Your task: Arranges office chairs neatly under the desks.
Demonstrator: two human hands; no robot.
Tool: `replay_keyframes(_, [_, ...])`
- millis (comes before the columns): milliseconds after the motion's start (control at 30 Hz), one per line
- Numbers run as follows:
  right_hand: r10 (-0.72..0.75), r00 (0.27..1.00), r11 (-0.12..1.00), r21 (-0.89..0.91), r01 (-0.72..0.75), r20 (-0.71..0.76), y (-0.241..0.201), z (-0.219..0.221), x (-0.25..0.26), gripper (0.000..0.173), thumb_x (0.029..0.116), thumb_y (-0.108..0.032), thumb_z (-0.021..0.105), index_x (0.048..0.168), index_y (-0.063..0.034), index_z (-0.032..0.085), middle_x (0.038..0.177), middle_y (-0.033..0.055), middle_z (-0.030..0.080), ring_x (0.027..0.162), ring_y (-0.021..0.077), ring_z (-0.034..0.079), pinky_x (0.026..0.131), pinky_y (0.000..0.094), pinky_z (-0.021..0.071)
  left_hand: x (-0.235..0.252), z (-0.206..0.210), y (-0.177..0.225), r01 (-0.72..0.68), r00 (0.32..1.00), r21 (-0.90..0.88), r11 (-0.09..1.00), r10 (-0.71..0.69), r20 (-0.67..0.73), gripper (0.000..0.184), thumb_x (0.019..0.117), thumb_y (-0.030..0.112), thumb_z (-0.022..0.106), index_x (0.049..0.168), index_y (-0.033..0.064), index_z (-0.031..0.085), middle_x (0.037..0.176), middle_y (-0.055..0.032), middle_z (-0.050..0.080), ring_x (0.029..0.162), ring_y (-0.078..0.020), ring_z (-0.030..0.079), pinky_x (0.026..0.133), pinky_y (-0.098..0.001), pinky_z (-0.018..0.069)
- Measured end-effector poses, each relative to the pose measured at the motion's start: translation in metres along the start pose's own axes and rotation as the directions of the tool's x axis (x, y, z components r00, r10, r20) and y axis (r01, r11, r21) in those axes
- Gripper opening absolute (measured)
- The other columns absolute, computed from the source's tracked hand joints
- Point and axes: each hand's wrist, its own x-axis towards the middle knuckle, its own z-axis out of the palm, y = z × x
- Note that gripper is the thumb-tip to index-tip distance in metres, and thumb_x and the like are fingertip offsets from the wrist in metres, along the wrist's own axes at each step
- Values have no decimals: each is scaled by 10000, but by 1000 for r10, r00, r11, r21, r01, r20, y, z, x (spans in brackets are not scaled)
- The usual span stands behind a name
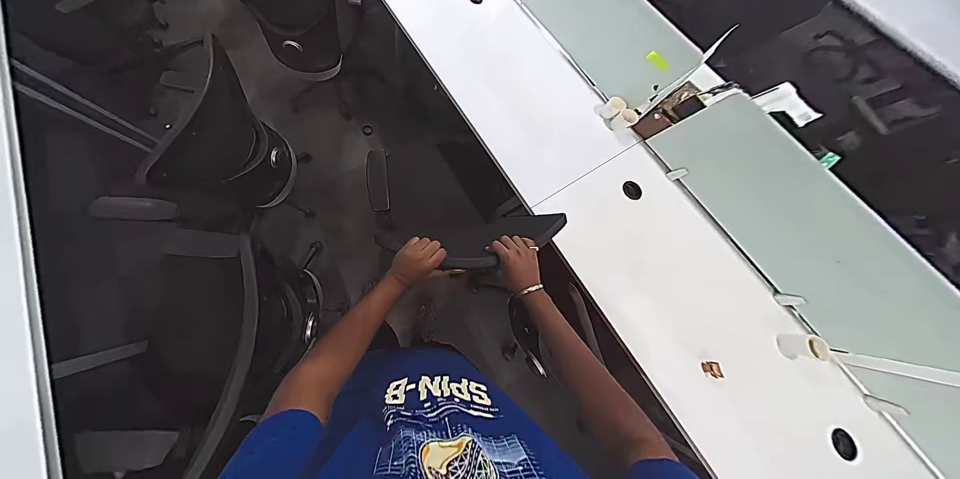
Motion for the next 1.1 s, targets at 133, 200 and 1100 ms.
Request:
replay_keyframes(133, [-12,997,999,38,15,-72,-31,5,46,172,823,-134,721,993,-134,743,939,87,722,916,311,698,849,537,526,15,-6,-80,-69,996,-6,998,69,57,446,816,545,737,838,109,644,769,-80,654,708,-272,662,619,-423,530])
replay_keyframes(200, [-3,998,998,63,7,-64,-59,7,72,133,886,-114,666,998,-106,738,951,110,726,921,323,703,811,525,541,17,-10,-127,-99,991,-38,994,102,87,300,850,363,731,852,74,648,780,-118,658,729,-316,675,630,-459,543])
replay_keyframes(1100, [499,859,854,103,-510,116,-131,-13,401,401,793,-350,805,1083,-84,731,1076,142,711,1056,338,677,873,548,525,209,67,-519,264,920,-129,956,-209,331,338,800,-47,749,1112,76,703,1380,-197,599,1490,-404,364,1245,-589,250])
